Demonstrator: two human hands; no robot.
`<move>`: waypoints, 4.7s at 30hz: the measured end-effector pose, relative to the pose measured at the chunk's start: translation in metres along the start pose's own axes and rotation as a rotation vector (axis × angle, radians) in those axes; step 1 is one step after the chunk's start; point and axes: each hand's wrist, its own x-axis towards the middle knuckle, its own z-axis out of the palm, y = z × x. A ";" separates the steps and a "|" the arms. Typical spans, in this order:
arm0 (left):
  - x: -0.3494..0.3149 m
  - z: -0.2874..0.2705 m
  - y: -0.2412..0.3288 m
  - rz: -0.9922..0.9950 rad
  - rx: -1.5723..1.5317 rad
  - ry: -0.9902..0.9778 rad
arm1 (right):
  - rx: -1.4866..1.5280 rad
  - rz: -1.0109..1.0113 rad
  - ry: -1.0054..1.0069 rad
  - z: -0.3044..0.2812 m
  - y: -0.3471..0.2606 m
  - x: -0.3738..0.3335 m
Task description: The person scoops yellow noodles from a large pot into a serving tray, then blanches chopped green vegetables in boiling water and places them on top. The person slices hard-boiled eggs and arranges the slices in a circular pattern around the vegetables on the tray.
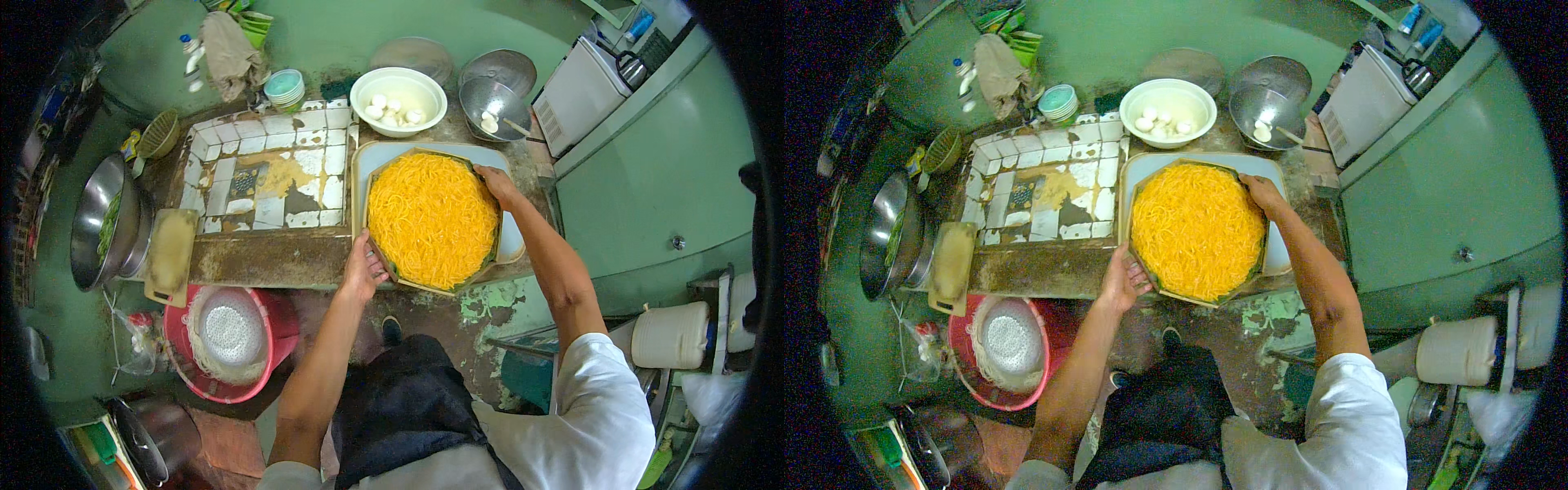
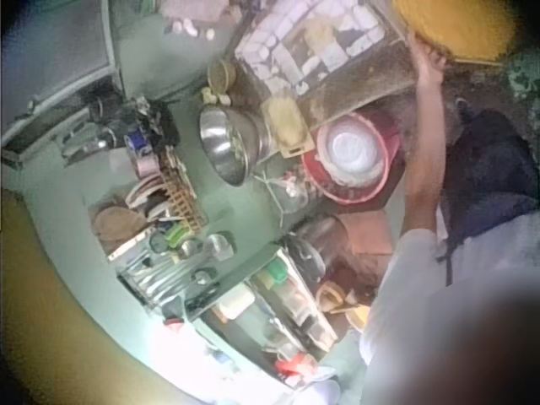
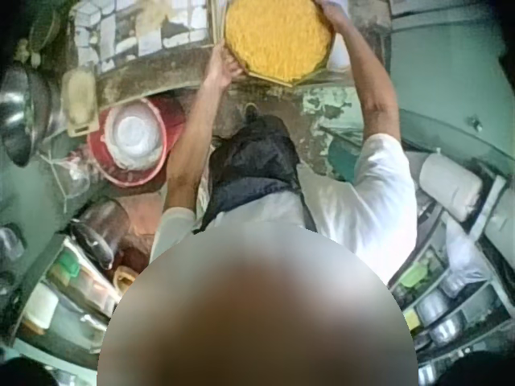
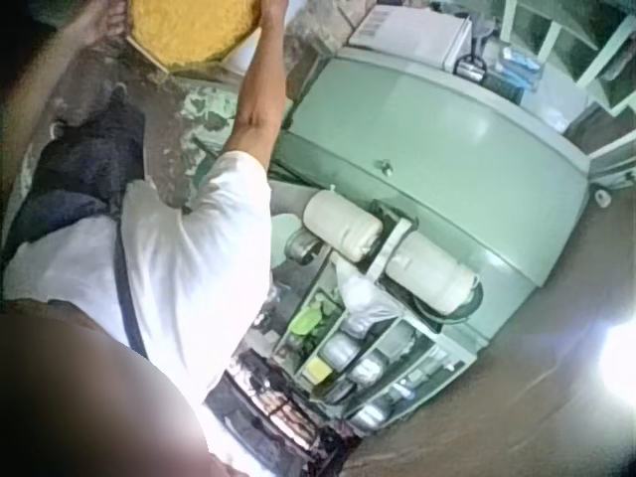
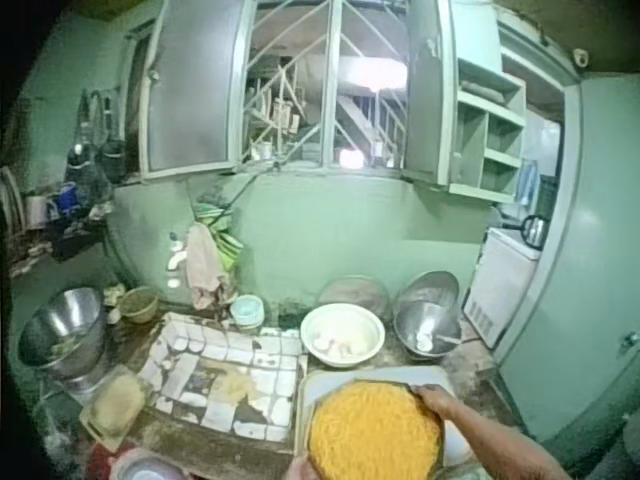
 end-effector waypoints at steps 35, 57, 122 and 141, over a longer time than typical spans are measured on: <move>-0.192 -0.420 0.056 0.395 -0.513 0.080 | -0.314 -0.968 -0.705 0.437 -0.356 -0.192; -0.245 -0.530 0.011 0.640 -0.549 0.969 | -0.411 -1.548 0.338 0.709 -0.827 -0.094; -0.328 -0.458 0.310 0.845 0.026 0.733 | -1.299 -0.915 -1.224 0.878 -0.442 -0.145; -0.353 -0.491 0.352 0.709 -0.243 0.386 | -0.982 -0.799 -1.180 0.878 -0.437 -0.152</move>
